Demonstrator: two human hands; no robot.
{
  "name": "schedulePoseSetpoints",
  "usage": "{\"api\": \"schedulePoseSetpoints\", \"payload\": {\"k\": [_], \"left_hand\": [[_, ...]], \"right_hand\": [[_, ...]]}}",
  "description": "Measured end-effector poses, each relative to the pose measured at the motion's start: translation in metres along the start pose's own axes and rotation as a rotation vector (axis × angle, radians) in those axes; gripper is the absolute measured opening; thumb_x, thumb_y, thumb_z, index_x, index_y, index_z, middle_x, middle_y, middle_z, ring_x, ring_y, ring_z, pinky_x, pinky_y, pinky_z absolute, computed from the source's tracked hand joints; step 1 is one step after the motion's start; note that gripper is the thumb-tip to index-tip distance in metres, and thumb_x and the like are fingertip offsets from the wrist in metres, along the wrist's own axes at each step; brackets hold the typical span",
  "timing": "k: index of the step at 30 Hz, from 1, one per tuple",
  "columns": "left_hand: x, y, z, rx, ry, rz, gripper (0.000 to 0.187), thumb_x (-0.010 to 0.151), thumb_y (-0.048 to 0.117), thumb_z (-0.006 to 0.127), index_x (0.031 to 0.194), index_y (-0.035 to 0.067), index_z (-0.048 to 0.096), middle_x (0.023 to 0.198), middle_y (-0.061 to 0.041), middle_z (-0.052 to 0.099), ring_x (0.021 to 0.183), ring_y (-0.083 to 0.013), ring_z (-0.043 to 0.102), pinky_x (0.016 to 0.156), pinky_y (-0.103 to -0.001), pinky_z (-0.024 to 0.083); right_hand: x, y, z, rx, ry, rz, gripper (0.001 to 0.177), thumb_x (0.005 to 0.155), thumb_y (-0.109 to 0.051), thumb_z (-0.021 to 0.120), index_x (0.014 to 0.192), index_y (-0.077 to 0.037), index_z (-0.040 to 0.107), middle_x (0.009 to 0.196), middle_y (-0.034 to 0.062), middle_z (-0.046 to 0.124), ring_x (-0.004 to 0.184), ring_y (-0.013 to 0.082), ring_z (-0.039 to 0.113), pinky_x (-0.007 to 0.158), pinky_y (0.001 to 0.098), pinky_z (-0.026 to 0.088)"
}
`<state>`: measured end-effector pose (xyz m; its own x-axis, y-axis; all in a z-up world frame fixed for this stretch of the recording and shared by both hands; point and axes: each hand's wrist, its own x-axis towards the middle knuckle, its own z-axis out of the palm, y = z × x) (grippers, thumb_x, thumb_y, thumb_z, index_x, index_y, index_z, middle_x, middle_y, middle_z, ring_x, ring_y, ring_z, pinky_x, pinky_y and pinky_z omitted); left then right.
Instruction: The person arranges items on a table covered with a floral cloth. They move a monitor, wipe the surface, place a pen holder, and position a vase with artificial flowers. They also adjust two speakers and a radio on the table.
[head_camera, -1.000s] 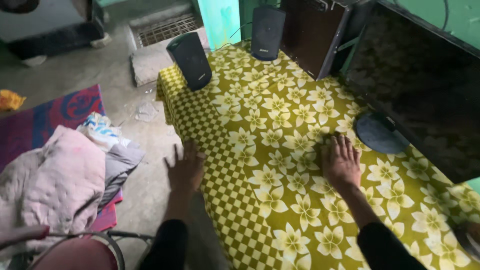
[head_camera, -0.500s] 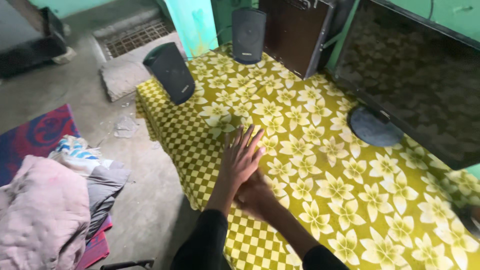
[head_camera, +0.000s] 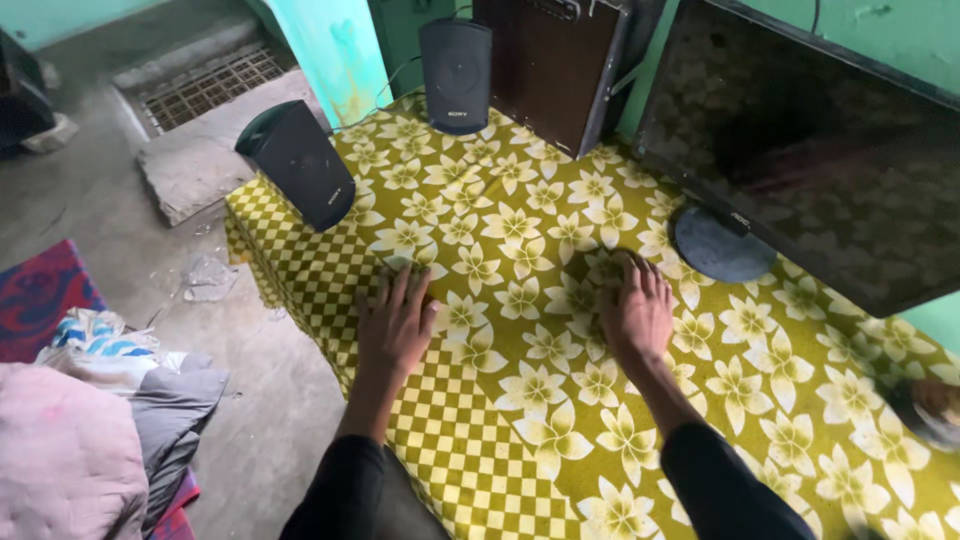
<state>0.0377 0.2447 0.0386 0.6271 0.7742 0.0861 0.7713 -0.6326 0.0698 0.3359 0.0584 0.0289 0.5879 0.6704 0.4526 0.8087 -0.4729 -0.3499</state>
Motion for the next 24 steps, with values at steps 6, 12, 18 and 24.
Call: {"api": "schedulePoseSetpoints", "payload": {"k": [6, 12, 18, 24], "left_hand": [[0.059, 0.050, -0.017, 0.027, 0.051, 0.187, 0.057, 0.104, 0.042, 0.044, 0.158, 0.025, 0.034, 0.167, -0.003, 0.027, 0.154, -0.0269, 0.023, 0.121, -0.065, 0.013], [0.103, 0.082, 0.010, -0.329, 0.268, 0.367, 0.053, 0.101, 0.039, 0.054, 0.153, 0.027, 0.046, 0.162, -0.001, 0.039, 0.150, -0.0318, 0.036, 0.121, -0.062, 0.026], [0.103, 0.012, 0.013, -0.226, 0.292, 0.466, 0.052, 0.098, 0.046, 0.056, 0.146, 0.027, 0.052, 0.159, 0.000, 0.042, 0.145, -0.0301, 0.040, 0.117, -0.062, 0.027], [0.069, -0.055, -0.010, -0.396, 0.193, 0.476, 0.052, 0.104, 0.037, 0.052, 0.152, 0.018, 0.048, 0.163, -0.007, 0.038, 0.146, -0.0380, 0.038, 0.114, -0.053, 0.035]], "right_hand": [[-0.033, -0.124, 0.041, -0.253, -0.019, -0.353, 0.060, 0.100, -0.038, 0.054, 0.144, 0.001, 0.043, 0.150, 0.0303, 0.046, 0.142, 0.0432, 0.044, 0.115, 0.0546, 0.033], [-0.041, -0.140, 0.052, 0.374, -0.158, -0.632, 0.029, 0.078, -0.019, 0.070, 0.106, -0.013, 0.073, 0.098, 0.0115, 0.077, 0.102, 0.0294, 0.071, 0.092, 0.0507, 0.056], [-0.007, -0.035, 0.019, -0.304, 0.127, -0.124, 0.049, 0.065, -0.031, 0.074, 0.111, -0.014, 0.071, 0.122, 0.0170, 0.064, 0.117, 0.0421, 0.061, 0.099, 0.0533, 0.050], [-0.001, -0.047, 0.032, -0.327, 0.019, 0.458, 0.079, 0.094, -0.051, 0.054, 0.157, -0.008, 0.035, 0.166, 0.0173, 0.031, 0.153, 0.0376, 0.024, 0.123, 0.0571, 0.015]]}}
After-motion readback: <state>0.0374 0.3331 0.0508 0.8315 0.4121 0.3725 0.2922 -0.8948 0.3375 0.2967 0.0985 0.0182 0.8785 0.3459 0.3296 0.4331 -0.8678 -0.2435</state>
